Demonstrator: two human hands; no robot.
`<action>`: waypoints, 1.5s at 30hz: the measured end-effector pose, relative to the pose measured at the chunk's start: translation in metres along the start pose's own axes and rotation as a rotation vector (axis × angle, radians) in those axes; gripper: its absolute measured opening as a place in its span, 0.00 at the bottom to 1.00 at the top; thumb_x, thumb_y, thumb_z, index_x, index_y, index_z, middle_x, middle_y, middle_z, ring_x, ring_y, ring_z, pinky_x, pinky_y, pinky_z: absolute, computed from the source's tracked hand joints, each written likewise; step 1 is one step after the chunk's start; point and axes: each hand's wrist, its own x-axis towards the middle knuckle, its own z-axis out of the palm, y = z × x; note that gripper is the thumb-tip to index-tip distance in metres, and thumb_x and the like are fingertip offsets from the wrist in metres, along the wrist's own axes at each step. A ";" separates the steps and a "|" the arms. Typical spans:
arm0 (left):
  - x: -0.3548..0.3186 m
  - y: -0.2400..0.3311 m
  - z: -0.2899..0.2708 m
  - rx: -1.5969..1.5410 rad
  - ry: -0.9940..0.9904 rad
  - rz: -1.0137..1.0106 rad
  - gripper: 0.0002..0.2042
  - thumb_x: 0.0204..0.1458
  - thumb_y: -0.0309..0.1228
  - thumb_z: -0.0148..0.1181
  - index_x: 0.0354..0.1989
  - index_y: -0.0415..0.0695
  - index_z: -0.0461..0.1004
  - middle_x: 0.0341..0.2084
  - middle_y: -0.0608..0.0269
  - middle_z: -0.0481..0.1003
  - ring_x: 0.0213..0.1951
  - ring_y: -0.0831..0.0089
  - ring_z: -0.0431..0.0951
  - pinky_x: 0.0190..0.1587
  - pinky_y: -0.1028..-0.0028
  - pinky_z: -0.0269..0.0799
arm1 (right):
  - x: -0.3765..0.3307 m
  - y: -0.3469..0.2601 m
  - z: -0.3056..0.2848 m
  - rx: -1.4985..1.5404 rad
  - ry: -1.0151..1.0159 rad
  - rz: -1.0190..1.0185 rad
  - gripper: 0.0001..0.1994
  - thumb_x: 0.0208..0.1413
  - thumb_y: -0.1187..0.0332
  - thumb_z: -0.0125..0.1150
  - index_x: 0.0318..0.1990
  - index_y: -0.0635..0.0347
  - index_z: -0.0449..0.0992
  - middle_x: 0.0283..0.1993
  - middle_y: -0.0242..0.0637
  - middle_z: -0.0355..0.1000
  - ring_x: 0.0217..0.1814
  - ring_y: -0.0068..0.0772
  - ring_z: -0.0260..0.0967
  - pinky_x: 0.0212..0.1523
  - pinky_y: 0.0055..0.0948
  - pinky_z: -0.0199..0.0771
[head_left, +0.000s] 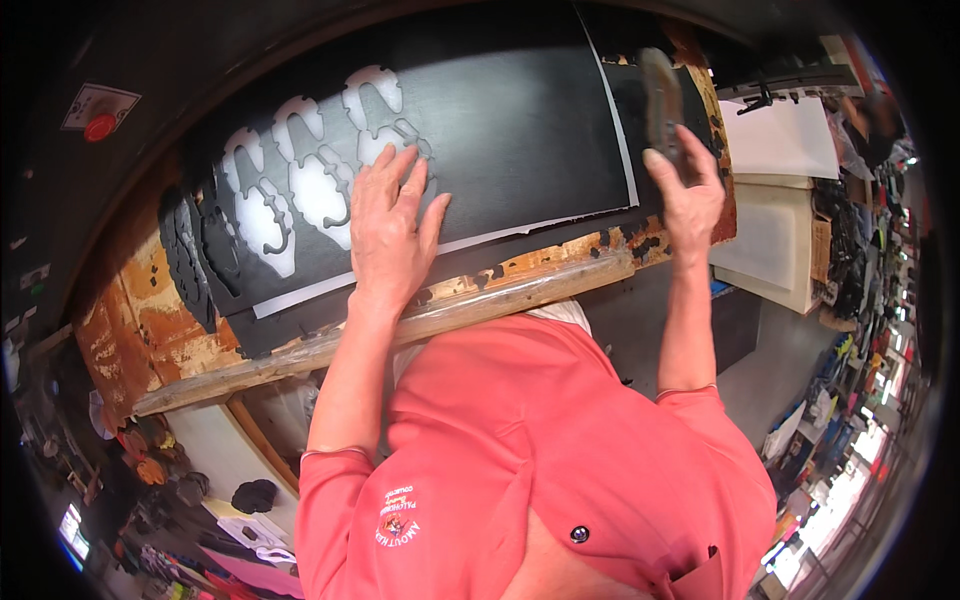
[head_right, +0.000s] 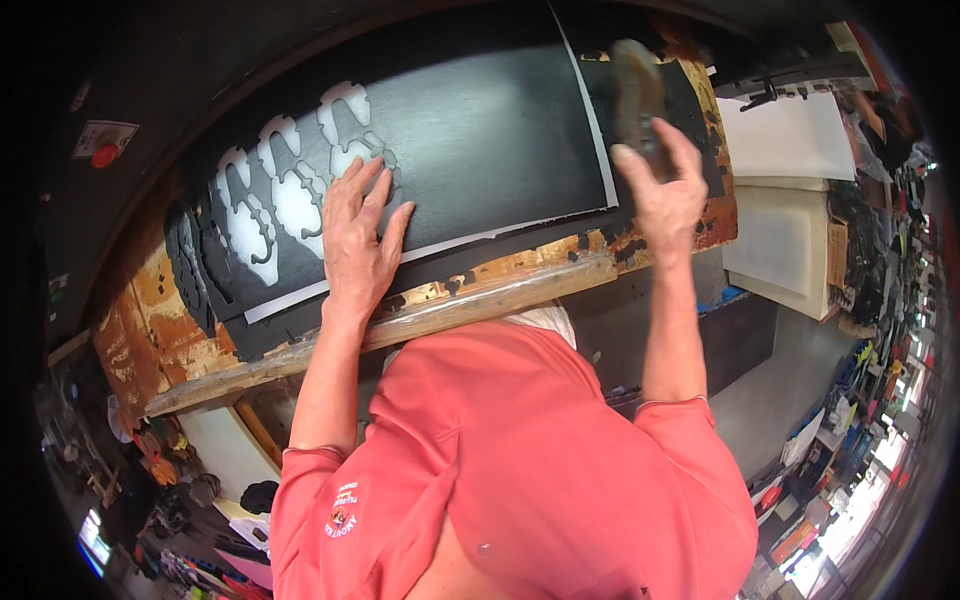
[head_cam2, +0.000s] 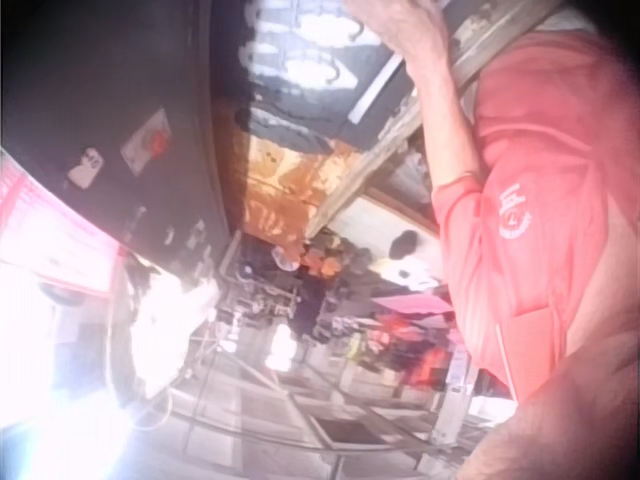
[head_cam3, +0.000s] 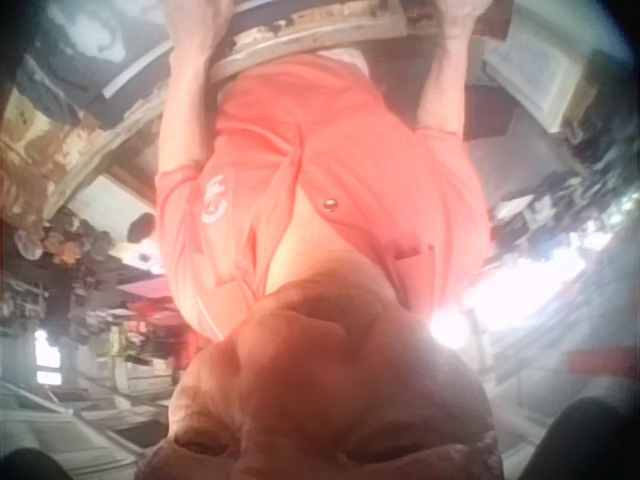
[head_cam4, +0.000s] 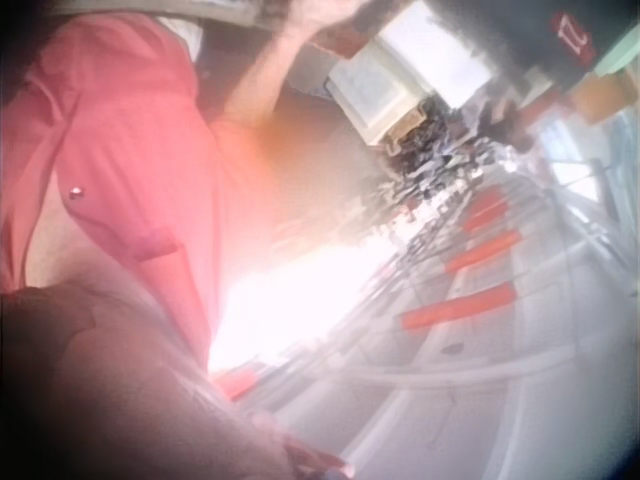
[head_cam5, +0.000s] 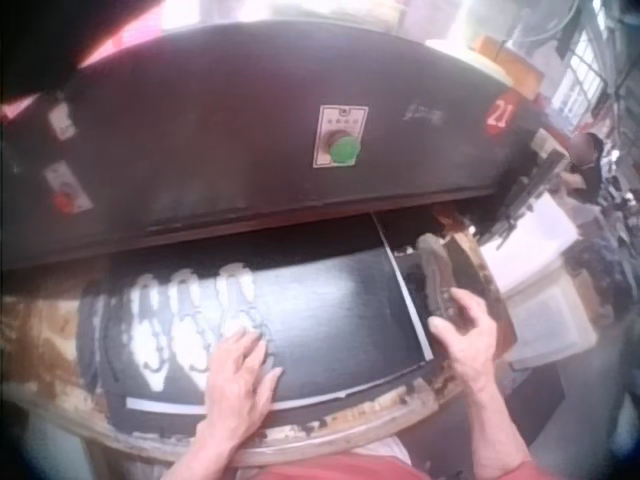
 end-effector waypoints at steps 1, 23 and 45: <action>0.001 0.000 0.000 0.005 0.000 0.003 0.20 0.54 0.29 0.73 0.55 0.37 0.81 0.61 0.53 0.76 0.67 0.48 0.72 0.71 0.46 0.65 | -0.013 -0.011 0.015 0.175 -0.053 0.018 0.33 0.48 0.61 0.84 0.62 0.62 0.80 0.63 0.46 0.73 0.65 0.41 0.72 0.67 0.36 0.72; 0.002 -0.002 0.001 -0.018 0.007 -0.007 0.20 0.55 0.26 0.71 0.56 0.36 0.80 0.60 0.52 0.76 0.68 0.49 0.72 0.71 0.47 0.64 | -0.065 -0.062 0.174 -0.302 -0.043 -0.535 0.35 0.40 0.59 0.82 0.58 0.61 0.79 0.63 0.54 0.67 0.61 0.56 0.68 0.61 0.50 0.67; -0.091 0.032 -0.017 -0.109 0.136 0.057 0.06 0.55 0.24 0.71 0.35 0.43 0.77 0.34 0.60 0.81 0.35 0.56 0.81 0.37 0.60 0.76 | -0.056 -0.063 0.137 -0.063 -0.223 -0.591 0.37 0.46 0.56 0.82 0.62 0.67 0.76 0.62 0.57 0.73 0.61 0.56 0.75 0.63 0.46 0.75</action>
